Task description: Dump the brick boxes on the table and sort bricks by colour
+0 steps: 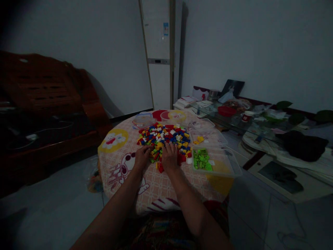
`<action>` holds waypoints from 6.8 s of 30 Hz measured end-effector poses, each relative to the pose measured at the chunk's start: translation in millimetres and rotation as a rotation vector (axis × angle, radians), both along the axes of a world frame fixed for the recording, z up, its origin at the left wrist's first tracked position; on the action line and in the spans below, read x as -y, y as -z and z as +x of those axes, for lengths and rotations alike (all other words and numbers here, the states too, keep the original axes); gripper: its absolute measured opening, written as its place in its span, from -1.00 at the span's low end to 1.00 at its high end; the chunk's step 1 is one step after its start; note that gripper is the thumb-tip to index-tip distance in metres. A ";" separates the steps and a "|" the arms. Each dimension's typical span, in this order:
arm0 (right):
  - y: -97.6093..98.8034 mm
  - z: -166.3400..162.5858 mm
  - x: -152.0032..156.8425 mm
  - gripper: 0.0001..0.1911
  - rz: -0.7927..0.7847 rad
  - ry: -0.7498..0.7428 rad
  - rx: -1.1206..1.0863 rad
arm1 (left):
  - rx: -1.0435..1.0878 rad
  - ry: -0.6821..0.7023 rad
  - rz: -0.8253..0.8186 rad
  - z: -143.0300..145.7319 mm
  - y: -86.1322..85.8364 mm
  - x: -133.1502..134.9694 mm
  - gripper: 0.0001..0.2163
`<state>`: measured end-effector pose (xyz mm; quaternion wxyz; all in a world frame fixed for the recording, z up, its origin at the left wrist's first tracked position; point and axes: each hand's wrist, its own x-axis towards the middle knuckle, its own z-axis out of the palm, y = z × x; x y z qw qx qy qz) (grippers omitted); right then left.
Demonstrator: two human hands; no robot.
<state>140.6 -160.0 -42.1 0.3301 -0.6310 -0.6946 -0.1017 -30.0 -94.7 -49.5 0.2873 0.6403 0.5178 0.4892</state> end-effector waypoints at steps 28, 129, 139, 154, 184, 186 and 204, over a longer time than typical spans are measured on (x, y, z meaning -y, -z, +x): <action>-27.9 98.8 38.0 -0.81 0.401 0.246 -0.273 | -0.050 -0.014 -0.030 1.9 -6.3 1.6 -0.76; 4.4 19.0 3.5 -0.68 -0.003 0.031 -0.108 | 0.015 -0.029 -0.028 2.4 1.9 -1.8 -0.74; -3.2 -6.3 0.5 -0.82 -0.106 -0.045 -0.032 | -0.021 -0.027 0.002 1.4 2.7 -3.3 -0.75; -1.3 17.1 20.2 -0.79 0.159 -0.053 -0.249 | -0.013 -0.032 -0.048 1.8 4.3 -3.1 -0.74; -24.8 -10.1 4.6 -0.63 -0.112 -0.188 -0.032 | 0.286 -0.072 -0.050 3.3 6.1 -5.9 -0.66; -28.0 -19.5 -6.7 -0.56 -0.174 -0.182 0.001 | 0.268 -0.060 -0.043 2.1 4.9 -6.1 -0.66; -6.8 -6.7 -0.9 -0.81 -0.198 -0.130 -0.045 | 0.233 -0.074 -0.030 5.8 11.0 -8.1 -0.66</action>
